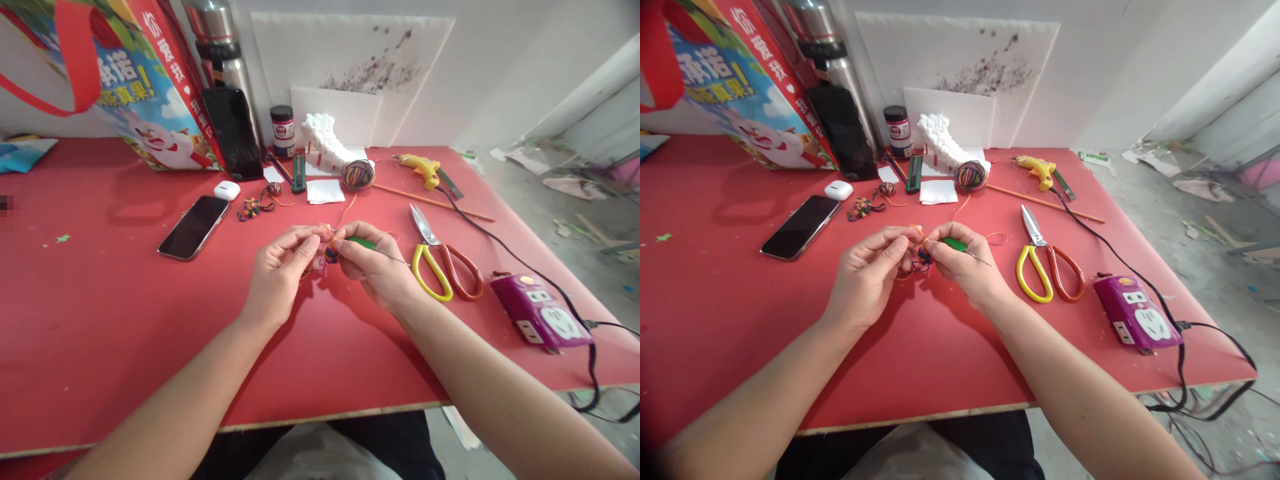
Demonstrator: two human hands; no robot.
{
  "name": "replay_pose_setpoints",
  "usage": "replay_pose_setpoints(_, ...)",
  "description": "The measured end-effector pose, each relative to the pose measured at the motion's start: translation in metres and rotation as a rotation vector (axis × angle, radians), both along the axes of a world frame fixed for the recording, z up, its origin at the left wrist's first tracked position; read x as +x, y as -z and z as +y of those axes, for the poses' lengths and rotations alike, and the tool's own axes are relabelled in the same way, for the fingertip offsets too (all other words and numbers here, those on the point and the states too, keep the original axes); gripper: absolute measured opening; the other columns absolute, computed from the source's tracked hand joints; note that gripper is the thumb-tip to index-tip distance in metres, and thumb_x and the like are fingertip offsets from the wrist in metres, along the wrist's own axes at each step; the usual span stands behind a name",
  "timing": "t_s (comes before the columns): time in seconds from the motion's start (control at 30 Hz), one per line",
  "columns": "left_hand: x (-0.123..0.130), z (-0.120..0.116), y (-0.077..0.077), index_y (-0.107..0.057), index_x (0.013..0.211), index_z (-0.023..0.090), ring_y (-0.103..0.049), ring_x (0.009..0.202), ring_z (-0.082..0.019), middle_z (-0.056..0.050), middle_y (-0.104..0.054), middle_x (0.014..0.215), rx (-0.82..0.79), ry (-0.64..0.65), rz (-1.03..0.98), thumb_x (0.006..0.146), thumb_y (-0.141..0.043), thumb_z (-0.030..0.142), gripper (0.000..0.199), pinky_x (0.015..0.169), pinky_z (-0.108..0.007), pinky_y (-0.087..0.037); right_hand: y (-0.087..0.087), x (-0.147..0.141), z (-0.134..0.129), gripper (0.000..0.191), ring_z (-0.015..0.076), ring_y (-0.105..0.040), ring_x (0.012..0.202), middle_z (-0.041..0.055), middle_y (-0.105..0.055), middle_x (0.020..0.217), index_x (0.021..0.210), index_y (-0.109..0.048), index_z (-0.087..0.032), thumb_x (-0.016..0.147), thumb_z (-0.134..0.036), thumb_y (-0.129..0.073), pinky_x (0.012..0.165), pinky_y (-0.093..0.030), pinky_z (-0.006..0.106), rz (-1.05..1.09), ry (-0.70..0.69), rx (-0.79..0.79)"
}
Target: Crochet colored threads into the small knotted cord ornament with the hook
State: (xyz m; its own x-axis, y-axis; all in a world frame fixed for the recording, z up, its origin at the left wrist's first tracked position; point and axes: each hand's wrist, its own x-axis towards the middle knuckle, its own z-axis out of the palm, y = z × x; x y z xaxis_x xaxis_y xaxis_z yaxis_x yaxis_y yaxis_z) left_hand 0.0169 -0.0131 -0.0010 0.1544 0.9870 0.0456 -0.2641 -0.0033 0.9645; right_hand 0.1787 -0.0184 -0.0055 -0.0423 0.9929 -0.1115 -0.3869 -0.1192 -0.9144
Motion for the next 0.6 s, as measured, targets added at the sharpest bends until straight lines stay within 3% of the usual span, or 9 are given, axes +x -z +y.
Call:
replay_pose_setpoints(0.17,-0.001,0.002,-0.001,-0.089,0.100,0.029,-0.071,0.111,-0.021,-0.005,-0.078,0.121,0.004,-0.012,0.023,0.089,-0.086,0.033,0.012,0.097,-0.033,-0.056,-0.002,-0.001,-0.001,0.029,0.0044,-0.031,0.046,-0.0088,-0.050,0.055,0.082,-0.069,-0.020,0.074,-0.036,-0.092,0.046,-0.021,0.023,0.009,-0.007,0.001)
replay_pose_setpoints(0.23,-0.003,0.004,-0.001,-0.088,0.096,0.027,-0.070,0.112,-0.021,-0.005,-0.076,0.117,0.063,-0.043,0.123,0.091,-0.083,0.032,0.009,0.098,-0.032,-0.055,-0.004,0.001,0.000,0.029,0.0040,-0.031,0.046,-0.0080,-0.052,0.056,0.081,-0.069,-0.020,0.073,-0.035,-0.092,0.046,-0.021,0.024,0.002,0.017,0.013)
replay_pose_setpoints(0.33,-0.005,0.007,-0.001,-0.083,0.081,0.024,-0.067,0.098,-0.019,-0.005,-0.071,0.103,0.121,-0.117,0.235,0.093,-0.082,0.034,0.015,0.090,-0.031,-0.052,-0.008,0.005,0.001,0.030,0.0030,-0.028,0.045,-0.0069,-0.056,0.060,0.080,-0.067,-0.021,0.072,-0.035,-0.092,0.046,-0.020,0.024,0.001,0.060,0.038)
replay_pose_setpoints(0.47,-0.008,0.011,-0.003,-0.077,0.083,0.026,-0.047,0.063,-0.013,0.001,-0.062,0.079,-0.001,-0.171,0.160,0.085,-0.091,0.042,0.022,0.063,-0.032,-0.039,-0.011,0.010,0.002,0.032,0.0032,-0.026,0.046,-0.0069,-0.057,0.063,0.081,-0.065,-0.022,0.073,-0.037,-0.092,0.046,-0.020,0.024,0.001,0.064,0.058)
replay_pose_setpoints(0.53,-0.011,0.013,-0.005,-0.078,0.081,0.025,-0.040,0.059,-0.013,0.001,-0.059,0.071,-0.050,-0.116,0.180,0.084,-0.092,0.051,0.029,0.059,-0.033,-0.032,-0.012,0.011,0.002,0.032,0.0033,-0.026,0.047,-0.0067,-0.057,0.064,0.081,-0.065,-0.022,0.073,-0.037,-0.092,0.046,-0.020,0.024,0.006,0.060,0.061)
replay_pose_setpoints(0.6,-0.014,0.014,-0.008,-0.079,0.070,0.021,-0.043,0.061,-0.014,-0.003,-0.062,0.070,-0.066,0.033,0.214,0.084,-0.088,0.062,0.044,0.060,-0.033,-0.032,-0.012,0.011,0.002,0.030,0.0029,-0.026,0.046,-0.0063,-0.059,0.064,0.080,-0.066,-0.022,0.073,-0.035,-0.092,0.046,-0.020,0.024,0.020,0.070,0.063)
